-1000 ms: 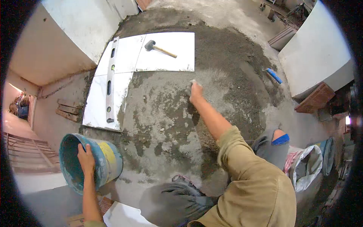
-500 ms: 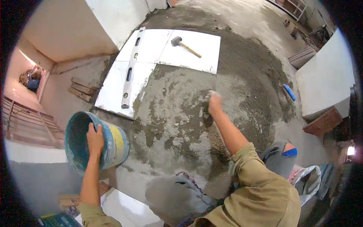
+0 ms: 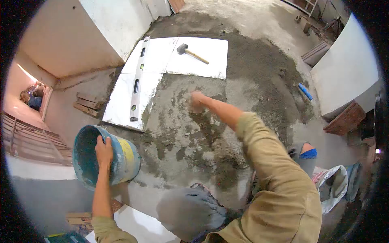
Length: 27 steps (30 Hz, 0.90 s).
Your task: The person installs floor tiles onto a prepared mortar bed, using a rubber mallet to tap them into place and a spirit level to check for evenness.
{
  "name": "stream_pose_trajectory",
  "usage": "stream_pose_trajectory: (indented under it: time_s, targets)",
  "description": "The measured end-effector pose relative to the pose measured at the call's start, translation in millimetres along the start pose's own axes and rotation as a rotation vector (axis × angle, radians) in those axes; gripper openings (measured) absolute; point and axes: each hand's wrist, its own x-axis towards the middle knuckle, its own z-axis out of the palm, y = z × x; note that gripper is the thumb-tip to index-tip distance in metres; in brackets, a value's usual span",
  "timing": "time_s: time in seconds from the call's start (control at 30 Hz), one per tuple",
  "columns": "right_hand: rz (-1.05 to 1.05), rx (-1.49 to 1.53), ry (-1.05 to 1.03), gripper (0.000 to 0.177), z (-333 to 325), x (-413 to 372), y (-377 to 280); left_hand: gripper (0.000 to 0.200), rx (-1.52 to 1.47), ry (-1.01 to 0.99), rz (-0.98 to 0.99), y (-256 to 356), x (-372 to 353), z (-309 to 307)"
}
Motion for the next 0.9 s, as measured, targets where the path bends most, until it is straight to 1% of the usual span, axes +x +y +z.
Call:
stream_pose_trajectory:
  time_s: [0.07,0.1,0.13,0.17,0.2,0.23,0.27,0.3,0.33,0.37,0.4,0.43,0.47,0.5,0.53,0.57,0.6,0.63,0.67,0.7,0.73,0.77,0.8,0.83,0.9]
  targets:
    - [-0.232,-0.047,-0.321,0.026,-15.6,-40.9,14.6,0.045,-0.008,-0.059,-0.022,12.7,-4.1,-11.5]
    - [-0.27,-0.064,-0.435,0.03,-26.5,-66.4,25.7,0.045,-0.016,-0.062,-0.032,11.7,-4.2,-10.7]
    - [-0.254,-0.076,-0.521,0.034,-38.2,-93.8,39.4,0.045,0.018,-0.041,-0.023,7.9,-2.8,-9.5]
    - [-0.185,-0.08,-0.576,0.038,-50.6,-122.2,56.6,0.046,0.047,-0.023,-0.012,3.1,-1.3,-5.5]
    - [0.084,0.191,-0.678,0.035,-76.2,-157.5,72.8,0.043,0.054,0.025,0.008,-8.2,1.6,2.6]
    - [0.378,0.441,-0.707,0.036,-104.0,-193.8,87.5,0.04,0.019,-0.069,-0.019,0.2,0.4,-5.7]
    - [0.195,0.312,-0.644,0.039,-125.1,-228.1,112.7,0.039,0.018,-0.031,-0.013,4.0,-1.4,-6.5]
    - [0.027,0.167,-0.556,0.046,-146.3,-262.2,138.1,0.039,0.022,0.001,-0.004,4.7,-4.0,-5.5]
    - [0.05,0.25,-0.38,0.043,-145.6,-296.2,180.2,0.038,0.002,-0.009,-0.003,1.7,-3.8,-3.8]
    - [0.494,0.152,-0.37,0.047,-190.1,-334.9,163.9,0.038,-0.018,-0.017,-0.004,-3.5,-0.9,-1.3]
    - [0.581,0.298,-0.097,0.041,-196.3,-388.4,173.0,0.038,-0.039,-0.007,0.021,-9.7,0.5,1.7]
    - [0.609,0.443,0.192,0.037,-202.5,-442.1,181.6,0.04,-0.029,0.026,-0.017,-16.0,0.5,7.4]
    - [0.892,0.191,0.329,0.04,-199.5,-504.4,199.1,0.043,-0.036,-0.001,-0.014,-17.6,1.6,6.7]
    - [0.947,-0.1,0.506,0.037,-198.7,-562.6,179.9,0.047,-0.033,-0.033,-0.015,-21.4,3.4,6.6]
    - [0.806,0.28,0.561,0.034,-187.8,-645.9,197.8,0.05,-0.005,-0.005,-0.005,-39.7,10.0,14.9]
    - [1.087,0.047,0.804,0.025,-209.8,-628.1,85.5,0.054,0.026,0.024,0.007,-55.4,14.9,22.8]
    - [1.22,-0.135,0.771,0.025,-167.8,-718.6,109.8,0.056,-0.001,-0.035,-0.02,-42.3,11.0,15.9]
    - [1.313,-0.405,0.679,0.027,-125.0,-810.1,114.7,0.057,-0.03,-0.09,-0.044,-27.6,8.8,7.5]
    - [1.37,-0.624,0.582,0.028,-88.4,-871.1,104.4,0.057,-0.013,-0.104,-0.059,-29.4,11.3,9.6]
    - [1.253,-0.934,0.536,0.03,-42.9,-926.5,96.5,0.057,0.026,-0.077,-0.054,-32.2,13.6,11.3]
    - [1.606,-0.45,0.496,0.03,-20.2,-940.1,78.2,0.057,0.059,-0.044,-0.045,-34.1,12.3,12.0]
    - [1.794,0.019,0.542,0.03,-4.5,-926.4,73.2,0.057,0.064,-0.053,-0.045,-31.5,10.5,8.9]
    - [1.834,0.285,0.578,0.03,7.0,-910.8,78.3,0.058,0.031,-0.093,-0.062,-26.8,10.4,5.4]
    - [1.823,0.461,0.637,0.03,14.4,-892.3,93.0,0.058,-0.005,-0.129,-0.081,-23.0,9.3,5.0]
    - [1.77,0.589,0.673,0.029,14.9,-861.6,112.5,0.061,0.02,-0.114,-0.082,-31.3,10.6,8.9]
